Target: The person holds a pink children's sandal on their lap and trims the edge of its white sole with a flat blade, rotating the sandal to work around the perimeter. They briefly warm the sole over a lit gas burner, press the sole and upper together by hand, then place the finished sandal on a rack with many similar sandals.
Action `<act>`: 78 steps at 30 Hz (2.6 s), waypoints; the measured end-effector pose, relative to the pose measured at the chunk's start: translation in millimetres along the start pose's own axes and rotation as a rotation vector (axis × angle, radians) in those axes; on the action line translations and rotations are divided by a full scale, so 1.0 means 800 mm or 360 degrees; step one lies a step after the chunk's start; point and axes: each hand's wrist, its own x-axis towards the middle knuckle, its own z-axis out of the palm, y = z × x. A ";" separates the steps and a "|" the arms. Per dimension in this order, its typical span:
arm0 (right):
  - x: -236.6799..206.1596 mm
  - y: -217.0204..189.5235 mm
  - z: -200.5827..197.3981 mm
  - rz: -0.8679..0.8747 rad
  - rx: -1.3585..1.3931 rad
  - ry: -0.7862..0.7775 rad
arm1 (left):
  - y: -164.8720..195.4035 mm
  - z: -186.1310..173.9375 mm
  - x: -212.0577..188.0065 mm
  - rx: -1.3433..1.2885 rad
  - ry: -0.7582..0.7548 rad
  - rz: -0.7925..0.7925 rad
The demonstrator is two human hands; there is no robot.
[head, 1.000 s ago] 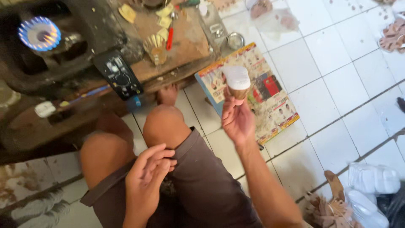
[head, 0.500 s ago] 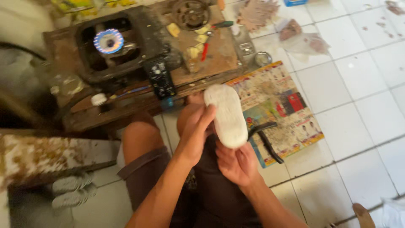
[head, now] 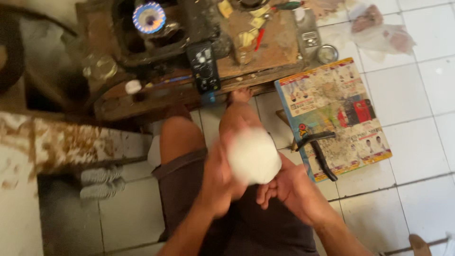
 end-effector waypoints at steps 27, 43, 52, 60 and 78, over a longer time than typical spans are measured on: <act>-0.007 -0.019 0.036 -0.1106 -0.1984 0.0239 | -0.003 -0.021 -0.007 0.0424 -0.0545 0.0097; -0.015 -0.027 0.007 -0.0499 -0.1653 -0.0116 | -0.005 -0.008 -0.049 0.0311 -0.0622 0.0023; -0.020 -0.008 0.014 -0.0774 -0.1737 -0.0292 | 0.021 -0.011 -0.048 -0.0013 -0.0705 -0.0019; -0.002 -0.037 -0.001 -0.1880 -0.2700 -0.0556 | 0.005 -0.012 0.012 -0.0434 -0.0376 -0.1107; 0.041 -0.136 0.001 -0.0077 -0.1893 0.0133 | -0.024 0.017 0.087 0.1379 -0.0921 0.0285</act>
